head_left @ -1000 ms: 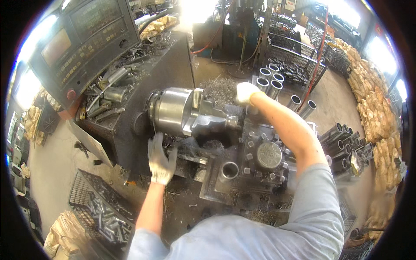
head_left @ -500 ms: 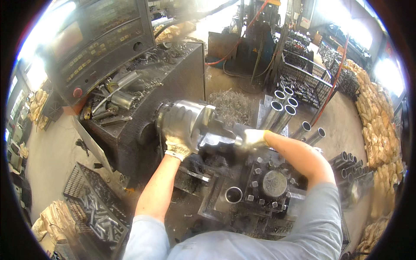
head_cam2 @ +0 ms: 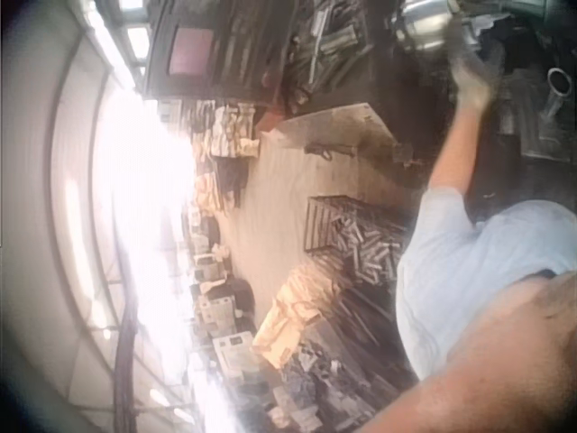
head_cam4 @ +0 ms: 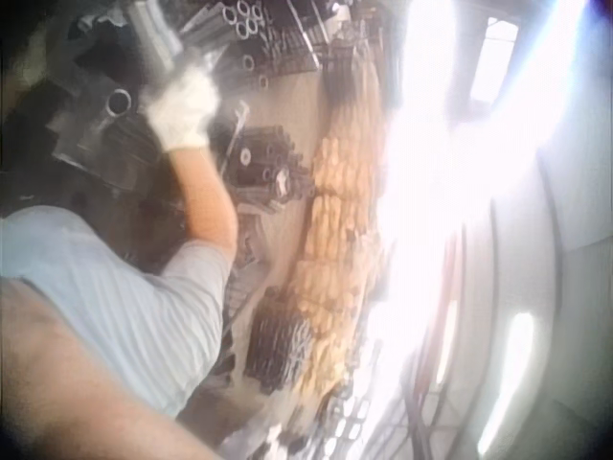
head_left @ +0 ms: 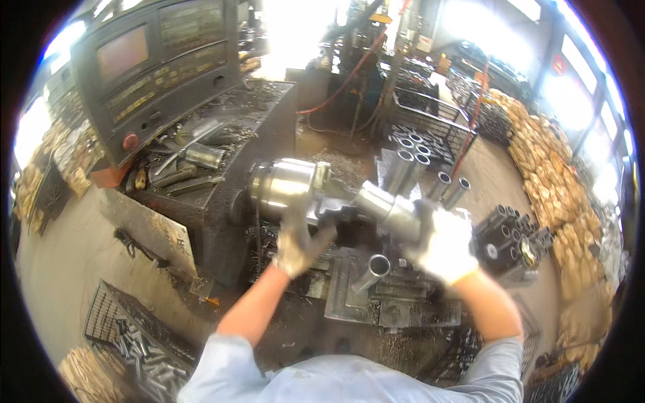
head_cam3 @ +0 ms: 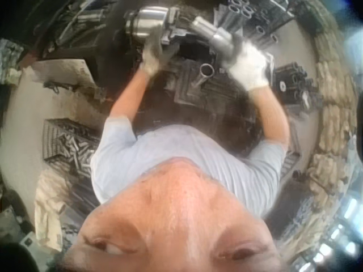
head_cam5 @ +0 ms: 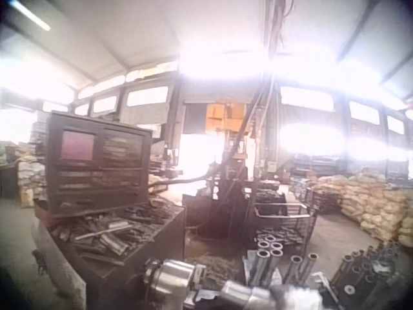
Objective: The person repeatedly picks up cylindrical metal parts from a wire basket, places them into a machine fixture, and then removes them to return to the basket. The cycle continues with multiple parts handled one at a time.
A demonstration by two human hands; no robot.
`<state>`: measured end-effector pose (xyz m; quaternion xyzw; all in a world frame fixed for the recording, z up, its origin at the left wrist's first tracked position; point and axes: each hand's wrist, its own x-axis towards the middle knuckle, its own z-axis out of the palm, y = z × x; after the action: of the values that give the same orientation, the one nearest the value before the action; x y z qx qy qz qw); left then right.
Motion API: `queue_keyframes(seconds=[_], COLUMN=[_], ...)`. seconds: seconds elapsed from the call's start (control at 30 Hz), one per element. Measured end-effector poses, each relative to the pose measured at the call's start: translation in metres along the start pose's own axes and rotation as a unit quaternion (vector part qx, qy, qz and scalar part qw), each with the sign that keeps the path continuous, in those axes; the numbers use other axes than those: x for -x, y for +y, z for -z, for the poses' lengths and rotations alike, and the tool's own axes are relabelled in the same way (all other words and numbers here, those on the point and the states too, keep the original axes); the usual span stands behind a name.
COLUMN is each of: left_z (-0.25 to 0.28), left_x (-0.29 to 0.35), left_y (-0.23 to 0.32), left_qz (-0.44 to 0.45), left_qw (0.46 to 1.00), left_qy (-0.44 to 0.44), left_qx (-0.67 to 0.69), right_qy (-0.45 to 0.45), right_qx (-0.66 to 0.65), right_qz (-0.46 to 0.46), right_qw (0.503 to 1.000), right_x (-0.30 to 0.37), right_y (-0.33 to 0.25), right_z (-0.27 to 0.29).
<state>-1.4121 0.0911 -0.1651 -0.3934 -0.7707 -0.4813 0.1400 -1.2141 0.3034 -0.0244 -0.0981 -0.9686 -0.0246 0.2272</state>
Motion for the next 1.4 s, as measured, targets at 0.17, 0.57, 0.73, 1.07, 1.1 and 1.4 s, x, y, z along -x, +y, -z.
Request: queue_keyframes(seconds=[0.17, 0.57, 0.73, 1.07, 1.1, 1.4], left_z=[-0.019, -0.06, -0.046, -0.101, -0.108, -0.034], left_x=[0.145, 0.2, 0.207, 0.085, 0.08, 0.101], left_y=[0.072, 0.019, 0.002, 0.056, 0.051, -0.018], left_qz=[0.405, 0.595, 0.591, 0.144, 0.111, 0.368], left_qw=[0.761, 0.473, 0.493, 0.972, 0.982, 0.799], left_qy=[-0.011, 0.015, -0.084, -0.177, -0.141, 0.024], left_qx=[0.507, 0.649, 0.633, 0.054, 0.066, 0.475], right_qy=[-0.105, -0.389, -0.301, -0.196, -0.209, -0.227], right_qx=[-0.174, -0.586, -0.573, -0.315, -0.213, -0.121], right_qz=[0.014, -0.272, -0.19, -0.331, -0.324, -0.075], right_qw=[0.979, 0.657, 0.738, 0.868, 0.898, 0.963], right_x=[0.102, 0.224, 0.202, 0.227, 0.228, 0.188], right_y=[-0.089, -0.042, -0.027, 0.027, 0.019, -0.105], right_z=[-0.041, -0.214, -0.15, -0.12, -0.115, -0.212])
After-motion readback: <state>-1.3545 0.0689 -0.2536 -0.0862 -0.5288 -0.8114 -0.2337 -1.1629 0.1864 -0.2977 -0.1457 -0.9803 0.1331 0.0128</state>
